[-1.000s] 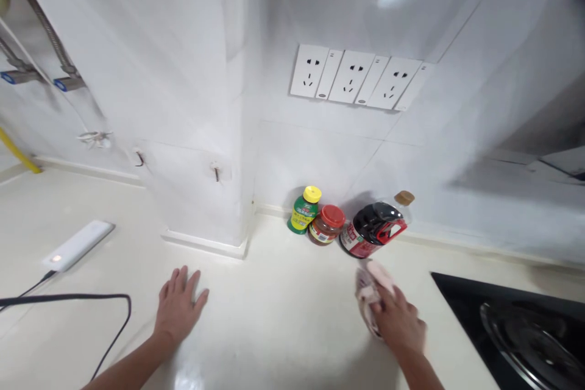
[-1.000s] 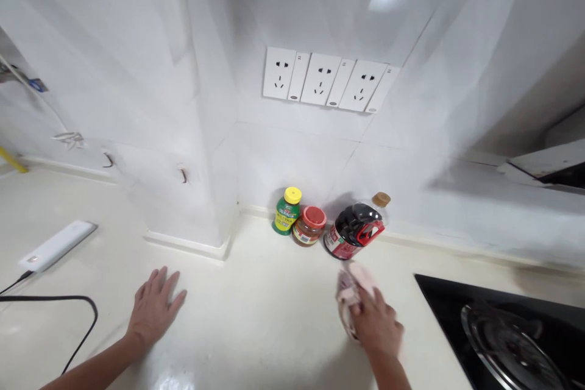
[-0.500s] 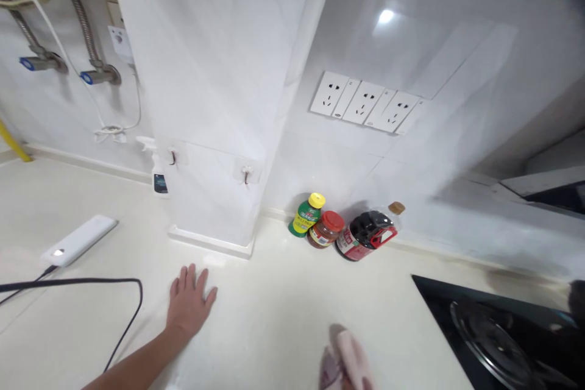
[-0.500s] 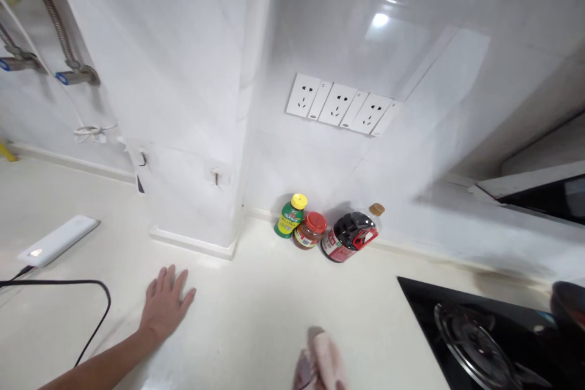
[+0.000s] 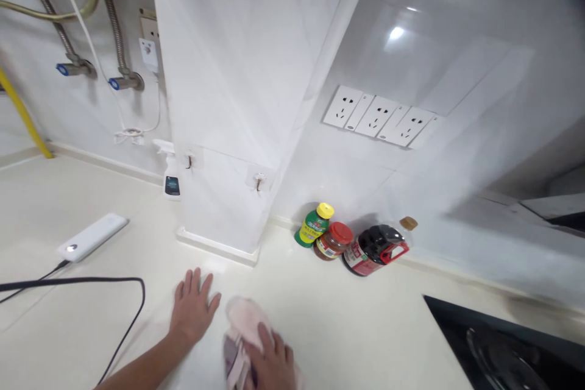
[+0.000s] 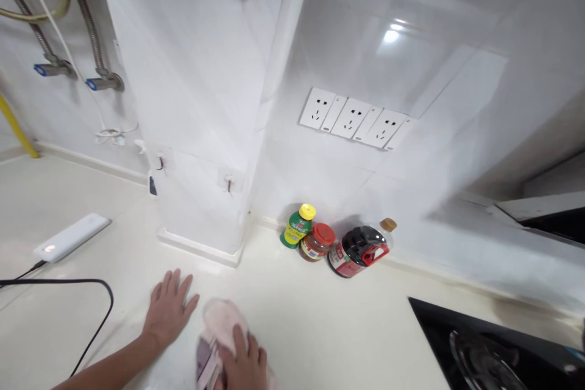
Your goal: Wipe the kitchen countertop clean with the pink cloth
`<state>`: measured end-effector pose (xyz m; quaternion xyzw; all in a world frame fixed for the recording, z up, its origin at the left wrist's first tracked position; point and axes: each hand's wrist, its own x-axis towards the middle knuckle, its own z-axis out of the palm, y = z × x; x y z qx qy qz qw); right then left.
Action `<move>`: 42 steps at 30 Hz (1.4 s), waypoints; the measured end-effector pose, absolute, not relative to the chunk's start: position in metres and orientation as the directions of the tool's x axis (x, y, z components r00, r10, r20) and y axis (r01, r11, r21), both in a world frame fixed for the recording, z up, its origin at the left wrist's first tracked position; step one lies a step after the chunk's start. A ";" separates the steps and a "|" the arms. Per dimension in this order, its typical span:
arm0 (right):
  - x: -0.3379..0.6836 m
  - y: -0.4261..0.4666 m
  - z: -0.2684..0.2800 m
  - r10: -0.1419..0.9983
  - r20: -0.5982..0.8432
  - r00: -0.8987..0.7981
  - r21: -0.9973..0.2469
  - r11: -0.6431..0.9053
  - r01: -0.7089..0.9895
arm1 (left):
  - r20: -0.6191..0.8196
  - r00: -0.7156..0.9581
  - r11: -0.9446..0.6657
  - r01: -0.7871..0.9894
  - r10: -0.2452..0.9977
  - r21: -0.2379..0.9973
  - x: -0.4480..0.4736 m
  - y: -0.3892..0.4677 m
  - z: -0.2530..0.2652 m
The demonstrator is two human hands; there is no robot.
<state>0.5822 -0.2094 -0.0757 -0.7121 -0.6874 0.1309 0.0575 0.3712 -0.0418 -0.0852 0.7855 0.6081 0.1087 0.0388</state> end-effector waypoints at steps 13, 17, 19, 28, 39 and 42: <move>0.657 -0.056 -0.051 0.981 -0.069 0.179 -0.056 -0.183 0.981 | 0.104 0.217 -0.232 0.961 0.971 0.152 0.373 -0.043 -0.079; 0.657 -0.015 -0.041 0.987 -0.110 0.120 -0.114 -0.133 0.985 | 0.090 0.206 -0.217 0.966 0.974 0.143 0.374 -0.043 -0.076; 0.663 0.008 -0.035 0.982 -0.117 0.145 -0.133 -0.160 0.978 | 0.085 0.207 -0.217 0.967 0.975 0.137 0.374 -0.043 -0.076; 0.727 -0.012 -0.036 0.971 -0.101 0.218 -0.145 -0.232 0.962 | 0.076 0.186 -0.195 0.973 0.979 0.126 0.374 -0.041 -0.076; 0.926 -0.215 -0.073 0.692 -0.005 0.722 -0.007 -0.722 0.692 | 0.045 0.180 -0.184 0.975 0.983 0.127 0.381 -0.039 -0.066; 0.972 -0.255 -0.065 0.483 -0.031 0.875 -0.060 -0.875 0.480 | 0.026 0.188 -0.190 0.970 0.982 0.155 0.382 -0.037 -0.064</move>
